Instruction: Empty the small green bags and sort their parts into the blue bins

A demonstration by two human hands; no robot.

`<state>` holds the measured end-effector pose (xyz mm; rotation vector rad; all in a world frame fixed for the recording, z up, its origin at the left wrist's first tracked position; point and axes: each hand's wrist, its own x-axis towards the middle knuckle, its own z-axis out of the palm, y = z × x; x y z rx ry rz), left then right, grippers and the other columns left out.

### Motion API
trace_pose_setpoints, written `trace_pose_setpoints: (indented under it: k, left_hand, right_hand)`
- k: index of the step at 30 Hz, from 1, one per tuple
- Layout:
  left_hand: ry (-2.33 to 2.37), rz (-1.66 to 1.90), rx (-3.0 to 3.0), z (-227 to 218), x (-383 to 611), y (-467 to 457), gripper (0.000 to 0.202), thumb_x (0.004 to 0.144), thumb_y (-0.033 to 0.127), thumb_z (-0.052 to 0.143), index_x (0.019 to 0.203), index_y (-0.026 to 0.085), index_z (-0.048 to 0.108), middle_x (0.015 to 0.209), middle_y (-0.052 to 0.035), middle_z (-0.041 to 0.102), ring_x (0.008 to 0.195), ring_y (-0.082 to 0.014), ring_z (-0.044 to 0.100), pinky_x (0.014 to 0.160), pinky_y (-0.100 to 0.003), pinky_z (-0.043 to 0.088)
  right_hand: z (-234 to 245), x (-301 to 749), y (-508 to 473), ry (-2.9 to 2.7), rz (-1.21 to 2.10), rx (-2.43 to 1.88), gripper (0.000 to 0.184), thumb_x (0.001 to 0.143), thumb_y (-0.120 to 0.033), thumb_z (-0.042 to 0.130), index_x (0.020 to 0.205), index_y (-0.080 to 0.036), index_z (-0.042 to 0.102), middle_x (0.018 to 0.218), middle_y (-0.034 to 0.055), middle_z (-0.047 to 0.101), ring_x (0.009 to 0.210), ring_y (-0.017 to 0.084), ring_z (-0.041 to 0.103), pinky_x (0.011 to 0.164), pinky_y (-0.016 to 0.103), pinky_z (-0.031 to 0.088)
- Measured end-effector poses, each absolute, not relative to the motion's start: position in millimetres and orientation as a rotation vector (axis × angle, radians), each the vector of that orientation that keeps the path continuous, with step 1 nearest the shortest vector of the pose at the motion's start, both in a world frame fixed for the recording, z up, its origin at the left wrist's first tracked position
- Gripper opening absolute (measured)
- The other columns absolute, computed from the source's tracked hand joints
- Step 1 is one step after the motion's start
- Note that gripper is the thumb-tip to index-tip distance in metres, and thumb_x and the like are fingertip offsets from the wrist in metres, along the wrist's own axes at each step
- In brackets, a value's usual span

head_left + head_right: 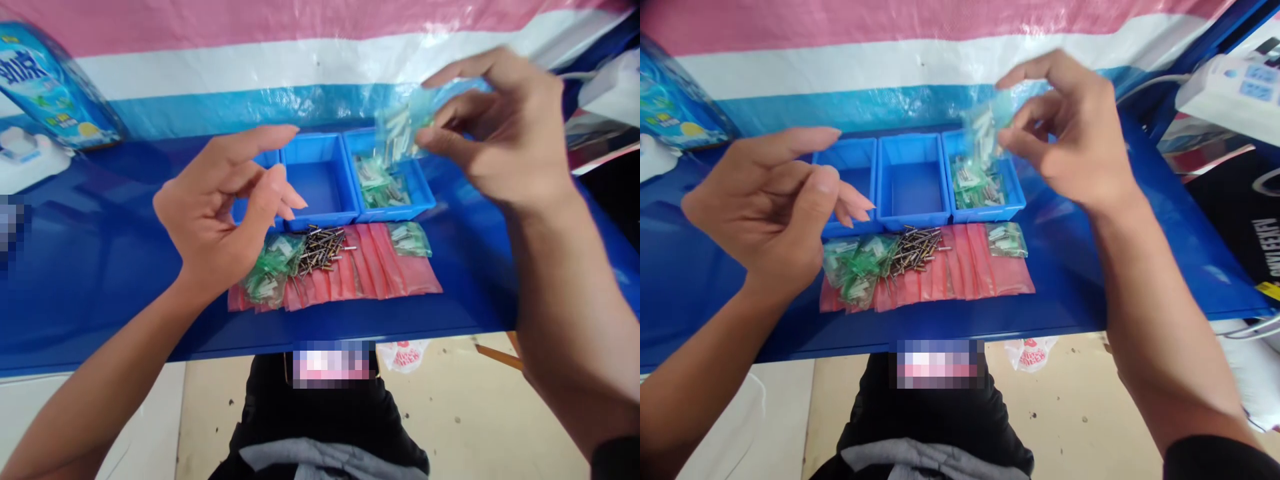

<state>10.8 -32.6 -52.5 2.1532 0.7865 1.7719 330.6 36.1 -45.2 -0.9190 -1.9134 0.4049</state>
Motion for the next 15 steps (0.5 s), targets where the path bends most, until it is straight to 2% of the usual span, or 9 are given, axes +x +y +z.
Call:
trace_pose_setpoints:
  k: [1, 3, 5, 7, 9, 11, 13, 14, 15]
  left_hand:
    - [0.793, 1.792, 2.158, -52.4, 9.7, -31.3, 0.036, 0.1, 0.007, 0.071, 0.127, 0.03, 0.08, 0.08, 0.007, 0.079, 0.066, -0.0123, 0.078, 0.057, -0.023, 0.064]
    - [0.842, 1.831, 2.157, -52.8, 6.1, -28.7, 0.032, 0.1, 0.011, 0.072, 0.125, 0.03, 0.081, 0.08, 0.0067, 0.079, 0.068, -0.013, 0.078, 0.059, -0.025, 0.065]
    - [0.873, 1.855, 2.184, -54.1, 1.2, -25.8, 0.03, 0.102, 0.014, 0.071, 0.125, 0.03, 0.081, 0.081, 0.0068, 0.079, 0.068, -0.0124, 0.078, 0.059, -0.025, 0.064]
    - [0.881, 1.874, 2.213, -56.3, -3.2, -22.7, 0.029, 0.102, 0.015, 0.071, 0.124, 0.029, 0.081, 0.08, 0.0061, 0.079, 0.067, -0.012, 0.078, 0.057, -0.024, 0.062]
    - [0.877, 1.884, 2.217, -58.8, -6.0, -19.7, 0.027, 0.102, 0.015, 0.071, 0.123, 0.028, 0.081, 0.08, 0.0053, 0.079, 0.067, -0.0124, 0.078, 0.056, -0.024, 0.06]
    - [0.875, 1.905, 2.205, -61.0, -6.9, -17.2, 0.027, 0.101, 0.016, 0.072, 0.122, 0.029, 0.082, 0.08, 0.0057, 0.079, 0.066, -0.0127, 0.077, 0.054, -0.024, 0.059]
    - [0.874, 1.929, 2.225, -62.6, -6.8, -15.6, 0.026, 0.101, 0.016, 0.071, 0.12, 0.03, 0.082, 0.079, 0.0067, 0.079, 0.065, -0.0126, 0.077, 0.053, -0.024, 0.059]
    - [0.876, 1.937, 2.242, -63.1, -6.7, -15.1, 0.026, 0.101, 0.016, 0.071, 0.119, 0.03, 0.083, 0.078, 0.007, 0.079, 0.066, -0.0127, 0.077, 0.053, -0.024, 0.059]
    - [0.878, 1.941, 2.257, -63.4, -6.8, -14.8, 0.025, 0.101, 0.015, 0.07, 0.118, 0.029, 0.083, 0.078, 0.0071, 0.079, 0.066, -0.0129, 0.078, 0.053, -0.025, 0.058]
  right_hand:
    - [-46.6, 342.0, 45.8, -1.98, 0.422, -0.982, 0.042, 0.087, -0.04, 0.092, 0.125, -0.028, 0.08, 0.074, -0.0014, 0.075, 0.058, 0.009, 0.06, 0.049, 0.026, 0.038]
    - [-50.4, 359.6, 60.1, -2.17, 0.313, -0.874, 0.025, 0.088, -0.035, 0.089, 0.111, -0.025, 0.086, 0.068, -0.0023, 0.075, 0.05, 0.007, 0.057, 0.043, 0.023, 0.038]
    - [-55.1, 368.9, 67.1, -2.3, 0.217, -0.817, 0.017, 0.088, -0.029, 0.088, 0.104, -0.026, 0.088, 0.067, -0.0033, 0.076, 0.048, 0.006, 0.053, 0.043, 0.022, 0.038]
    - [-59.8, 371.1, 67.6, -2.345, 0.158, -0.805, 0.013, 0.086, -0.029, 0.089, 0.099, -0.029, 0.089, 0.073, -0.0029, 0.079, 0.056, 0.008, 0.057, 0.052, 0.024, 0.045]
    - [-63.1, 368.6, 63.4, -2.35, 0.082, -0.816, 0.008, 0.086, -0.035, 0.089, 0.093, -0.031, 0.088, 0.085, -0.0005, 0.08, 0.072, 0.012, 0.064, 0.074, 0.03, 0.054]
    - [-62.2, 363.0, 56.3, -2.386, -0.021, -0.891, 0.006, 0.087, -0.037, 0.087, 0.089, -0.032, 0.087, 0.107, 0.0037, 0.08, 0.094, 0.02, 0.066, 0.095, 0.041, 0.054]
    - [-54.1, 355.2, 45.4, -2.422, -0.104, -0.973, 0.005, 0.089, -0.034, 0.083, 0.086, -0.031, 0.084, 0.124, 0.0058, 0.078, 0.107, 0.025, 0.064, 0.102, 0.049, 0.051]
    - [-47.1, 350.8, 37.6, -2.422, -0.12, -0.997, 0.007, 0.09, -0.031, 0.08, 0.084, -0.03, 0.082, 0.126, 0.006, 0.079, 0.108, 0.027, 0.064, 0.101, 0.05, 0.051]
    - [-38.4, 346.5, 27.6, -2.401, -0.113, -1.005, 0.009, 0.092, -0.029, 0.076, 0.084, -0.029, 0.08, 0.12, 0.0056, 0.081, 0.104, 0.026, 0.066, 0.098, 0.049, 0.051]
